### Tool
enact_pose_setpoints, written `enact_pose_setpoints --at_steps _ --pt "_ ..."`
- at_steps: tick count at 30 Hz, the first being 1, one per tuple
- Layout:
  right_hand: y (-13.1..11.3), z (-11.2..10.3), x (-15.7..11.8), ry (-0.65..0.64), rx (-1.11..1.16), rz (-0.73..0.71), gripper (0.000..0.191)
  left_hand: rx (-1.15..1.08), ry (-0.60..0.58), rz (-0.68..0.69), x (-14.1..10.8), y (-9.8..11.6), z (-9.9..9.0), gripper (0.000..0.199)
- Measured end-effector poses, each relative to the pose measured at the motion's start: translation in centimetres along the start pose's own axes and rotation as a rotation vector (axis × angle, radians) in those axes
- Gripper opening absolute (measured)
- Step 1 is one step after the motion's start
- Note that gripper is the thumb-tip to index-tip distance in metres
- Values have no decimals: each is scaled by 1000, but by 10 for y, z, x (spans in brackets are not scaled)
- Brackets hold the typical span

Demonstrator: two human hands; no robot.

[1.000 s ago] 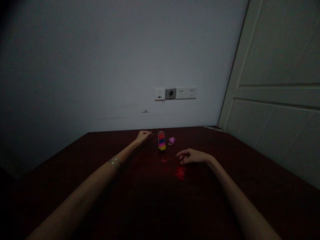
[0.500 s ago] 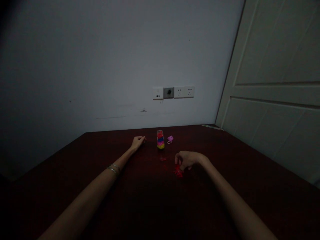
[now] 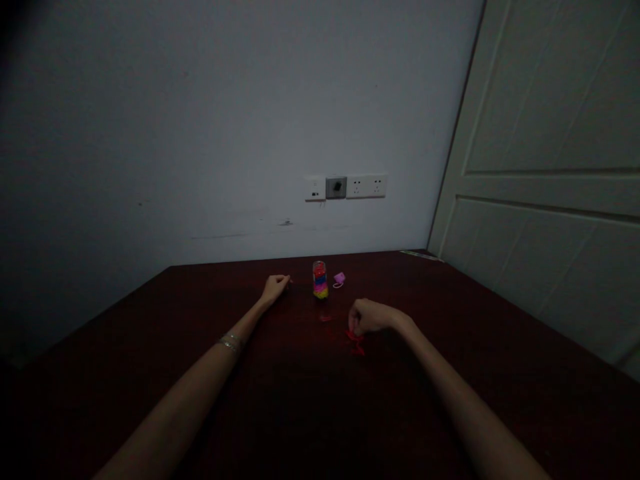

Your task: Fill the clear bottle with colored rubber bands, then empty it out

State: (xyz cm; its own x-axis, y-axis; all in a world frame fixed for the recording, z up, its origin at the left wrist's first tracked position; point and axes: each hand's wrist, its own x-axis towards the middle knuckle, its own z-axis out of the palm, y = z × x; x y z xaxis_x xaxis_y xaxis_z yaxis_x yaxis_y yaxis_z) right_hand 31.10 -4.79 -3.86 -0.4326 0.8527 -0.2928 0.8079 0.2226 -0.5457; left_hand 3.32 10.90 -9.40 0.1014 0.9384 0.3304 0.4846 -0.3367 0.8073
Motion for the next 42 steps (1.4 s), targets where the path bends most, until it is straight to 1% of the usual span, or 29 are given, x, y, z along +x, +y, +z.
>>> enact_pose_setpoints --at_steps 7,12,17,23,26,31,35,38,42 --pt "2 0 1 5 70 -54 25 66 -20 19 -2 2 -1 34" --pt "0 -2 -1 18 190 -103 25 100 -35 28 -3 2 0 30" --pt "-2 -6 -3 24 285 -77 26 110 -40 27 -6 6 -1 31" --pt "-6 -7 -5 69 336 -79 25 108 -47 20 -5 4 -1 33" --pt "-7 -11 -8 137 423 -82 26 120 -50 33 -3 1 1 34" --pt "-5 -28 -4 284 502 -33 37 139 -63 55 -3 1 2 36" --pt "-6 -47 9 363 503 -31 35 145 -71 47 -4 3 1 33" --pt "-14 -66 23 404 478 -80 34 136 -70 60 -5 3 0 32" --pt "-31 -89 43 453 358 -86 35 124 -68 57 -5 3 0 32"
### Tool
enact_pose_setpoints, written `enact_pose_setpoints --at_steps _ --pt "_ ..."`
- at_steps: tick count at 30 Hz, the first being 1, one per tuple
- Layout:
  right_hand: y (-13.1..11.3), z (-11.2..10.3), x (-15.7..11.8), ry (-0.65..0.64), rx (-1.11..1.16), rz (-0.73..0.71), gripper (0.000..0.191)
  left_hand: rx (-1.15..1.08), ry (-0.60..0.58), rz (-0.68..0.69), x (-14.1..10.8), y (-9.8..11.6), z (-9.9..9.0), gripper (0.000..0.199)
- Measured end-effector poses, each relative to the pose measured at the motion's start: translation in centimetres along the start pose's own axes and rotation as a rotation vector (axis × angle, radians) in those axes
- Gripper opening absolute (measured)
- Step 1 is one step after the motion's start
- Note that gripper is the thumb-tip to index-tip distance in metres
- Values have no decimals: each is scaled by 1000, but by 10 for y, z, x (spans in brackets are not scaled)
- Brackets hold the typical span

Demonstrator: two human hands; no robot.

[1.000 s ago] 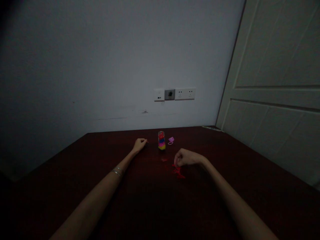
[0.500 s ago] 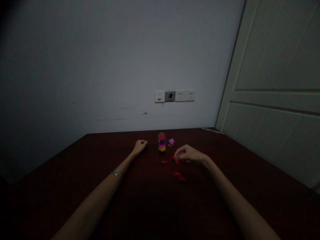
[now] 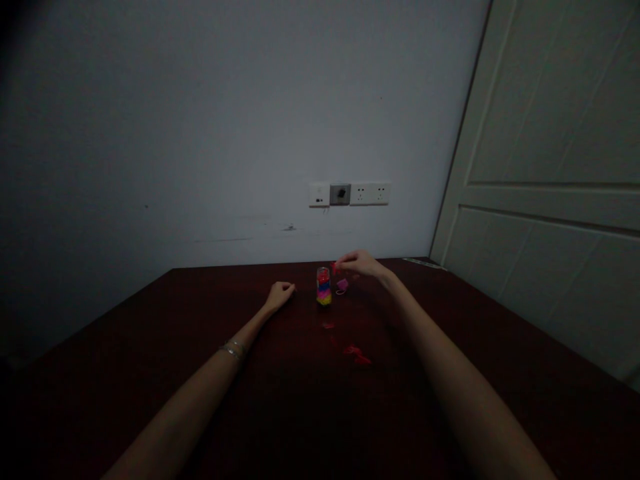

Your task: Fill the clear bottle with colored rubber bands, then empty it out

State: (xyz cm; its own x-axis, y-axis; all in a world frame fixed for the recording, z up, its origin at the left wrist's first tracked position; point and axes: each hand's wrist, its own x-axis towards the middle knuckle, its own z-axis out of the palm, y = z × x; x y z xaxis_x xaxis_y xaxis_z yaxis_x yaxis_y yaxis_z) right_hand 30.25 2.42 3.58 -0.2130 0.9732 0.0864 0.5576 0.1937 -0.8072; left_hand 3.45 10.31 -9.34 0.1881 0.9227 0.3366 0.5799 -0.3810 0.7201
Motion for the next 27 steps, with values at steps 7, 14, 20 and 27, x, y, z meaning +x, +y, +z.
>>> enact_pose_setpoints --at_steps 7,14,20,27 --pt "-16 9 35 5 -169 -108 26 13 -3 -15 -1 4 -1 32" --pt "-29 23 42 -57 -345 -90 21 18 0 8 -2 5 -2 33" --pt "-46 27 38 -59 -521 -96 20 15 -5 -5 -3 5 -2 33" --pt "-47 30 35 -44 -598 -71 20 21 -13 -25 -3 6 -3 31"
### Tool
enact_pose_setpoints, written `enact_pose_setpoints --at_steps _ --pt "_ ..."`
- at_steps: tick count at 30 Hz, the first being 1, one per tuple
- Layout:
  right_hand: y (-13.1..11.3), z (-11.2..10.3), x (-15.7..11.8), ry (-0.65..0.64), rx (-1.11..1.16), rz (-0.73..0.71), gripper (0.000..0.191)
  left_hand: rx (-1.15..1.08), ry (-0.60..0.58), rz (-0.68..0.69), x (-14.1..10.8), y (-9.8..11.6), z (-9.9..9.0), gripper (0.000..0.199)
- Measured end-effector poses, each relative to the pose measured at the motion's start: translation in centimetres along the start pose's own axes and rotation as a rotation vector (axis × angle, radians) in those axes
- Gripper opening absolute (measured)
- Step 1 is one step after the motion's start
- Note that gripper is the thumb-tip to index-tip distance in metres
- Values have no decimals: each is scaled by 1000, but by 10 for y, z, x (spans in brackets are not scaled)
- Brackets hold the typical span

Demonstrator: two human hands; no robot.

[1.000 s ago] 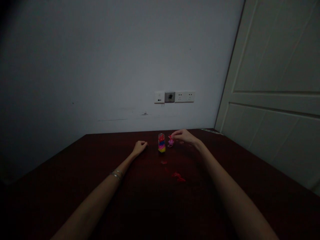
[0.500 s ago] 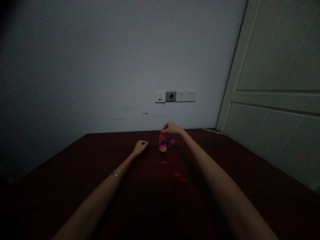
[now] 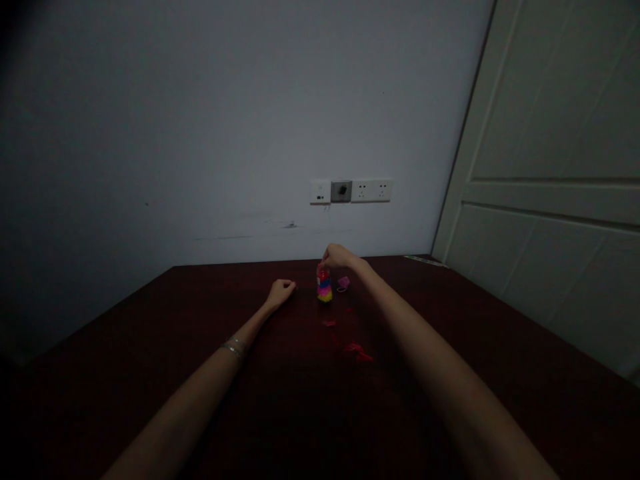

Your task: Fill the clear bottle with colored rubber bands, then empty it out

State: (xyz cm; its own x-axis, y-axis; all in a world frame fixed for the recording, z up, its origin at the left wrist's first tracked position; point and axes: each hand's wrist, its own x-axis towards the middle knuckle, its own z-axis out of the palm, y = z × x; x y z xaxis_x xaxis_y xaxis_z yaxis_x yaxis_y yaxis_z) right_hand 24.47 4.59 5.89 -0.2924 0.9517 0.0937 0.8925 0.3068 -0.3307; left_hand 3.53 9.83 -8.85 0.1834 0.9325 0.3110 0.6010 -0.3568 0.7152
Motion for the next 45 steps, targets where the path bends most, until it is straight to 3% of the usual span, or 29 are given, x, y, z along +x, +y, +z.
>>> enact_pose_setpoints --at_steps 5,10,14,18,29,36,41,45 --pt "-2 4 1 -48 -101 55 33 5 3 3 -1 2 -1 31" --pt "-8 9 -2 -52 -47 102 58 4 -4 -3 -2 3 -1 33" --pt "-10 10 -4 -126 0 89 63 11 -12 9 -2 3 -2 34" --pt "-9 9 -2 -166 -32 90 60 35 -25 7 -2 4 -2 35" --pt "-4 -1 -2 -49 -160 115 48 20 -15 7 -1 0 -1 34" --pt "3 -9 -6 21 -126 68 44 15 -15 0 0 -2 0 33" --pt "12 -13 -10 61 30 41 42 13 -14 6 0 -2 0 34" --pt "22 -11 -14 55 70 -41 26 29 1 15 1 -4 1 34"
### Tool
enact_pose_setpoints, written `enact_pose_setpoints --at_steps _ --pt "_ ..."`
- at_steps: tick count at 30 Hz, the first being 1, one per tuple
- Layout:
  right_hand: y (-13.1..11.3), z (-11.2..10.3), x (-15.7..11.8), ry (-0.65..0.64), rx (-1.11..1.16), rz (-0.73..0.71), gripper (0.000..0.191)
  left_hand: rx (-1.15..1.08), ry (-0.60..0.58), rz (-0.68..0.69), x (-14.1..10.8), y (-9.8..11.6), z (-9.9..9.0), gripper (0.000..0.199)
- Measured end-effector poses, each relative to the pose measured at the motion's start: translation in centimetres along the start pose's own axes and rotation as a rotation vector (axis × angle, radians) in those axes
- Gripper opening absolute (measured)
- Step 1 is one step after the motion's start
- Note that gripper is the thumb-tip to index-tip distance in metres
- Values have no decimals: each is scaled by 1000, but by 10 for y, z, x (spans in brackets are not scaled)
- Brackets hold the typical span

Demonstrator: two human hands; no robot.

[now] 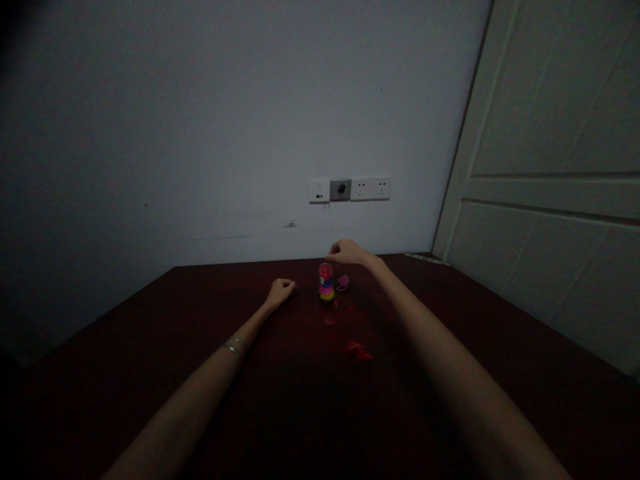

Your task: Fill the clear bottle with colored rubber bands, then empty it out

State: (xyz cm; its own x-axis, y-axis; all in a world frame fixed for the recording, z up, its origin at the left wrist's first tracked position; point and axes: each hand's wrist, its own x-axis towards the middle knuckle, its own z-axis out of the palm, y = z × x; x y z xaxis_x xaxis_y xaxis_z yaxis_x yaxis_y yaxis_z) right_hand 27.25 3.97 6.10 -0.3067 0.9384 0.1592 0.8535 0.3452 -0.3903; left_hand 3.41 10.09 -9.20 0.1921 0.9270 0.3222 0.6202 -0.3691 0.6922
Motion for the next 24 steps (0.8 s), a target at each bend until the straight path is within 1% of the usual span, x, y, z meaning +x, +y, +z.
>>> enact_pose_setpoints --at_steps 1,3,6,10,14,17,19,22,24 --pt "3 1 -1 -13 22 -25 26 3 3 3 0 -1 0 34" --pt "8 4 -3 -38 86 -61 30 7 7 7 1 -1 1 34" --pt "13 9 -4 -52 156 -84 33 3 -1 8 0 -1 1 33" --pt "17 13 -5 -39 185 -107 33 -1 -10 0 0 -1 0 32" --pt "20 11 -6 -13 181 -109 35 7 -15 7 0 0 0 32" --pt "27 11 -10 -18 172 -80 36 7 -19 2 -1 1 0 32" --pt "35 14 -16 -55 172 -45 37 12 -30 10 -1 1 0 33" --pt "52 24 -29 -138 156 26 34 36 -71 23 -1 4 -2 34" --pt "67 34 -39 -170 134 78 33 69 -110 34 -4 9 -4 33"
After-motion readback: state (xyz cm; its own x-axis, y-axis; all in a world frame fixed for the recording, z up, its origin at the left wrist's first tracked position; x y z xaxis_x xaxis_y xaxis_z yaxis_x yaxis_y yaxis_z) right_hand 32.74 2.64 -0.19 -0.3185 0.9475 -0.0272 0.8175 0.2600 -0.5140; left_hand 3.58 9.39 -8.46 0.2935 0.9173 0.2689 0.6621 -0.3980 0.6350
